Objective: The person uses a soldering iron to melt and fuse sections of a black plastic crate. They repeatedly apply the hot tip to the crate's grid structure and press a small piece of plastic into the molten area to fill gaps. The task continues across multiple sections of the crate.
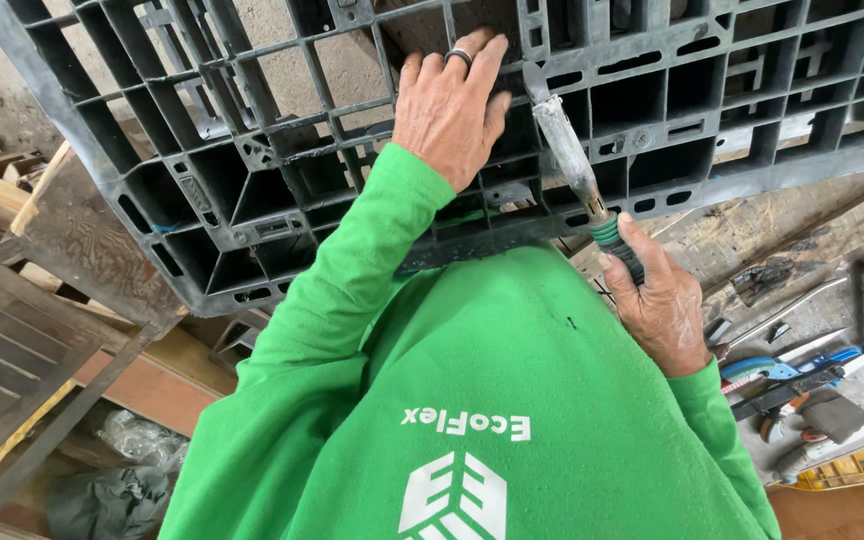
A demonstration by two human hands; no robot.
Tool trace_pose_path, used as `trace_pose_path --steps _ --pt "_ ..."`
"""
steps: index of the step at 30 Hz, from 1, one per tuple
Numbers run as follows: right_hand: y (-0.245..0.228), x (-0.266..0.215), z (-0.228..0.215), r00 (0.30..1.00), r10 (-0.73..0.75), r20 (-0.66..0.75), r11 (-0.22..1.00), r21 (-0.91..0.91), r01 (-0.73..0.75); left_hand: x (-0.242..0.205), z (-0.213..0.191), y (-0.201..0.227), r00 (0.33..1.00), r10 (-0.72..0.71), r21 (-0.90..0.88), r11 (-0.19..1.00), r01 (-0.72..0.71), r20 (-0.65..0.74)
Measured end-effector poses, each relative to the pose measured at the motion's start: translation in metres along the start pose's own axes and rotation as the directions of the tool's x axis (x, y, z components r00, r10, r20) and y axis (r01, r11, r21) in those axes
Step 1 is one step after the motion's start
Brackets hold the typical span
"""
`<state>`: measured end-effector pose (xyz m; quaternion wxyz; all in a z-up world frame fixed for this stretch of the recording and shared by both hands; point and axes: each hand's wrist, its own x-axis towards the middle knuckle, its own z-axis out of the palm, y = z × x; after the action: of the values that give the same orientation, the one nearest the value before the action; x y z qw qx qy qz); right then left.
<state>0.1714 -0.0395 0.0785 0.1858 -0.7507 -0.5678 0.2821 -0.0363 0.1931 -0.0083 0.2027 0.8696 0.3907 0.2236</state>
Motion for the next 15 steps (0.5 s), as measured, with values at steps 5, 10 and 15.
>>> trace_pose_path --steps 5,10,15 --pt "-0.001 -0.001 -0.001 1.0 -0.01 -0.023 1.0 -0.009 0.01 0.005 0.001 0.009 0.977 -0.113 0.159 0.984 0.085 0.183" --pt "-0.007 -0.001 -0.004 1.0 -0.02 -0.003 1.0 -0.017 0.02 0.01 0.021 0.022 0.964 -0.239 0.246 0.947 0.205 0.118" --pt "-0.011 -0.003 0.001 1.0 -0.013 -0.006 0.999 -0.036 0.012 0.007 0.022 0.015 0.977 -0.192 0.228 0.959 0.167 0.092"
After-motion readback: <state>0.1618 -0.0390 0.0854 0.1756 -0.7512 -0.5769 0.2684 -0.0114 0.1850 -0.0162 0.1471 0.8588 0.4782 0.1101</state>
